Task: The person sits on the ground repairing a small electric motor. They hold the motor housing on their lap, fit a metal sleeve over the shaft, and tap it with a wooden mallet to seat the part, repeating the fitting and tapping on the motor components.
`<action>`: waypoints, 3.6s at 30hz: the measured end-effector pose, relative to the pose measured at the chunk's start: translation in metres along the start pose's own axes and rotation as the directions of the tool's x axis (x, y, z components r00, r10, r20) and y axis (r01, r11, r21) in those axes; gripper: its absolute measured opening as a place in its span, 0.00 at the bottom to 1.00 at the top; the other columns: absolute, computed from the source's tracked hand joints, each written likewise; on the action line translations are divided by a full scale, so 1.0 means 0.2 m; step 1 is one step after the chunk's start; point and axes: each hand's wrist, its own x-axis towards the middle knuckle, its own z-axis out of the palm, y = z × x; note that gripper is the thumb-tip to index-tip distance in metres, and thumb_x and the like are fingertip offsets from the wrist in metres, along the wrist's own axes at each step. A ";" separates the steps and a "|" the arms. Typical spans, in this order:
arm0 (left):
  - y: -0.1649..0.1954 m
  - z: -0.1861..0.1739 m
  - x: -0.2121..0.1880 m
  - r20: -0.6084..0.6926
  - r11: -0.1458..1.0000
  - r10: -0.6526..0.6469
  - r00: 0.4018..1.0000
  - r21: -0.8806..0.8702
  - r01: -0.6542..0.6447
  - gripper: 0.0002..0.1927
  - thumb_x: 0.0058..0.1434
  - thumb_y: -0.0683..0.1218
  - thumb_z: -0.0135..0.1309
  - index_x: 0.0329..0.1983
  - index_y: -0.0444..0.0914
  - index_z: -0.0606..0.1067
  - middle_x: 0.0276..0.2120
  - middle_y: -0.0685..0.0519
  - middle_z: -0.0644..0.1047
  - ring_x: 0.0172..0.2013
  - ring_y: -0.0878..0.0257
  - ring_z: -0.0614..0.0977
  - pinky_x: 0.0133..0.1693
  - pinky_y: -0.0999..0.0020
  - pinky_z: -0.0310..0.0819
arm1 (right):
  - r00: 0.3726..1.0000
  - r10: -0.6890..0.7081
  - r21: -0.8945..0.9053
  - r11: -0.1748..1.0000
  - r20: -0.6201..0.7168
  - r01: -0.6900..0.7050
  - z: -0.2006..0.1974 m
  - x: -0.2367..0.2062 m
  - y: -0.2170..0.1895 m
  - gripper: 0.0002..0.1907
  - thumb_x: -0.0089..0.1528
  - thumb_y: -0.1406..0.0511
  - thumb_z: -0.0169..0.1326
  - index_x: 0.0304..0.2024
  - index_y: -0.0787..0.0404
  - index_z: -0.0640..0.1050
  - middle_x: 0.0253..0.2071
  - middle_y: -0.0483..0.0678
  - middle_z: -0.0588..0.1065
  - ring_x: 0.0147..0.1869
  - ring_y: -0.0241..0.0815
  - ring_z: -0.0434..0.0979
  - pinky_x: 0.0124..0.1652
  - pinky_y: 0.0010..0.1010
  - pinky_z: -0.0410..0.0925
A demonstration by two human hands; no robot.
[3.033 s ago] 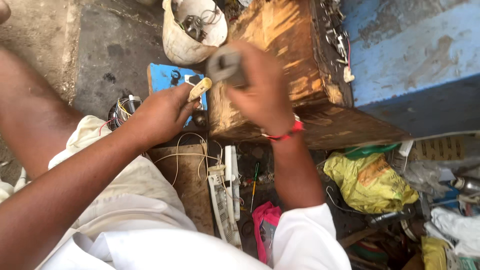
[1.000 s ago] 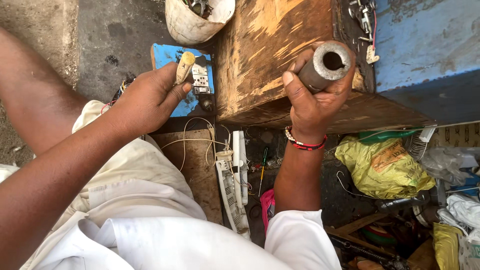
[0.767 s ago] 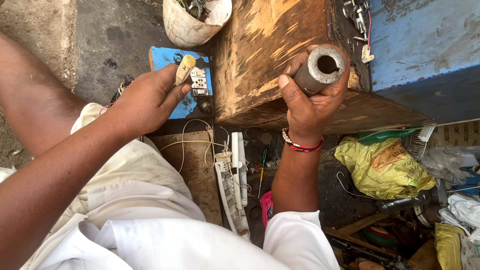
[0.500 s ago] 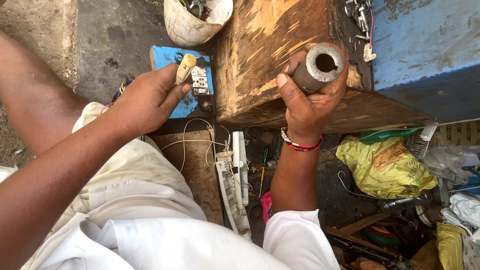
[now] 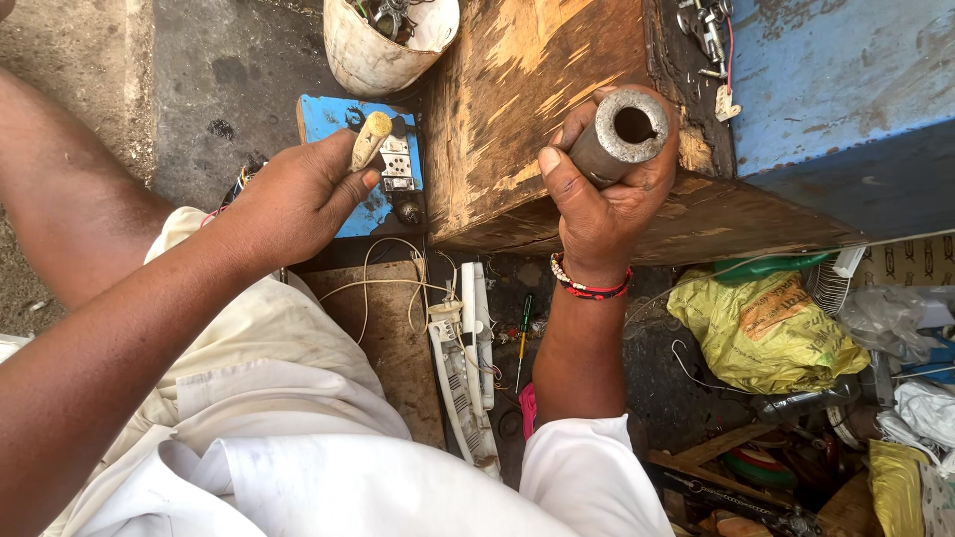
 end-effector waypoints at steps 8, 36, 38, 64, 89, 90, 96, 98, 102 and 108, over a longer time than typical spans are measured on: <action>0.00 0.00 0.00 0.030 1.000 0.015 0.999 0.025 -0.016 0.14 0.71 0.51 0.48 0.44 0.35 0.68 0.33 0.37 0.76 0.38 0.35 0.78 0.38 0.44 0.70 | 1.000 0.001 0.020 1.000 0.001 -0.001 -0.03 -0.02 0.04 0.23 0.64 0.76 0.62 0.57 0.62 0.68 0.42 0.50 0.73 0.41 0.36 0.72 0.44 0.28 0.71; 0.04 0.01 0.02 0.105 0.994 0.029 0.994 0.102 -0.040 0.14 0.70 0.52 0.48 0.44 0.34 0.68 0.34 0.35 0.77 0.39 0.34 0.78 0.40 0.42 0.70 | 0.998 -0.068 -0.125 0.990 -0.001 0.067 0.13 0.14 -0.11 0.23 0.61 0.72 0.62 0.57 0.60 0.70 0.43 0.51 0.75 0.44 0.43 0.77 0.39 0.33 0.70; 0.04 0.02 0.02 0.130 0.997 0.027 0.991 0.061 -0.036 0.14 0.69 0.52 0.48 0.45 0.35 0.69 0.33 0.36 0.78 0.38 0.34 0.78 0.38 0.42 0.70 | 0.876 -0.066 -0.510 0.790 0.479 0.339 0.12 0.15 -0.08 0.19 0.66 0.71 0.64 0.57 0.57 0.72 0.47 0.47 0.78 0.48 0.40 0.83 0.46 0.31 0.75; 0.05 0.07 0.03 0.163 0.990 0.075 0.984 0.108 -0.093 0.14 0.69 0.52 0.49 0.46 0.36 0.70 0.35 0.36 0.78 0.40 0.35 0.78 0.41 0.43 0.71 | 0.800 0.003 -0.571 0.702 0.600 0.426 0.09 0.18 -0.06 0.28 0.54 0.74 0.67 0.56 0.63 0.73 0.47 0.52 0.78 0.49 0.51 0.81 0.47 0.38 0.75; 0.04 0.03 0.07 0.163 0.991 -0.039 0.986 0.132 0.017 0.17 0.70 0.54 0.47 0.45 0.34 0.68 0.34 0.36 0.78 0.39 0.34 0.78 0.40 0.42 0.71 | 0.988 -0.152 -0.151 0.978 -0.030 0.146 0.01 0.13 0.07 0.18 0.72 0.74 0.64 0.60 0.61 0.73 0.50 0.50 0.76 0.49 0.39 0.77 0.48 0.31 0.73; 0.04 0.03 0.07 0.155 0.990 -0.030 0.987 0.139 0.008 0.17 0.70 0.54 0.47 0.45 0.34 0.68 0.34 0.36 0.78 0.39 0.34 0.78 0.40 0.41 0.70 | 0.976 -0.168 -0.100 0.983 -0.141 0.155 -0.01 0.13 0.07 0.14 0.72 0.74 0.64 0.58 0.62 0.75 0.48 0.50 0.77 0.46 0.39 0.78 0.45 0.31 0.73; 0.04 0.04 0.06 0.145 0.992 0.076 0.987 0.087 -0.089 0.16 0.69 0.53 0.48 0.43 0.34 0.69 0.35 0.36 0.78 0.39 0.33 0.78 0.40 0.41 0.70 | 0.875 0.004 -0.599 0.731 0.484 0.327 0.03 0.10 0.12 0.29 0.61 0.72 0.65 0.62 0.62 0.68 0.52 0.53 0.76 0.54 0.48 0.80 0.52 0.36 0.73; 0.04 0.03 0.07 0.151 0.991 -0.009 0.989 0.132 -0.011 0.16 0.70 0.54 0.47 0.45 0.35 0.69 0.35 0.36 0.78 0.39 0.34 0.78 0.41 0.42 0.71 | 0.976 -0.094 -0.415 0.894 0.198 0.170 0.00 0.14 0.13 0.27 0.67 0.72 0.65 0.63 0.59 0.67 0.53 0.50 0.76 0.55 0.46 0.79 0.55 0.36 0.75; 0.05 0.04 0.08 0.161 0.988 -0.017 0.987 0.156 -0.008 0.16 0.69 0.54 0.48 0.44 0.35 0.69 0.36 0.36 0.78 0.40 0.34 0.78 0.40 0.41 0.70 | 0.853 0.079 0.143 0.990 -0.517 -0.005 -0.05 0.12 0.18 0.27 0.60 0.74 0.64 0.57 0.69 0.66 0.46 0.59 0.74 0.43 0.56 0.71 0.40 0.45 0.66; 0.06 0.05 0.07 0.172 0.988 -0.019 0.985 0.154 -0.008 0.16 0.70 0.53 0.48 0.43 0.35 0.69 0.35 0.37 0.78 0.40 0.34 0.78 0.41 0.42 0.71 | 0.926 -0.070 -0.590 0.752 0.372 0.294 -0.06 0.11 0.19 0.34 0.60 0.70 0.69 0.64 0.60 0.65 0.54 0.49 0.73 0.57 0.45 0.77 0.54 0.35 0.75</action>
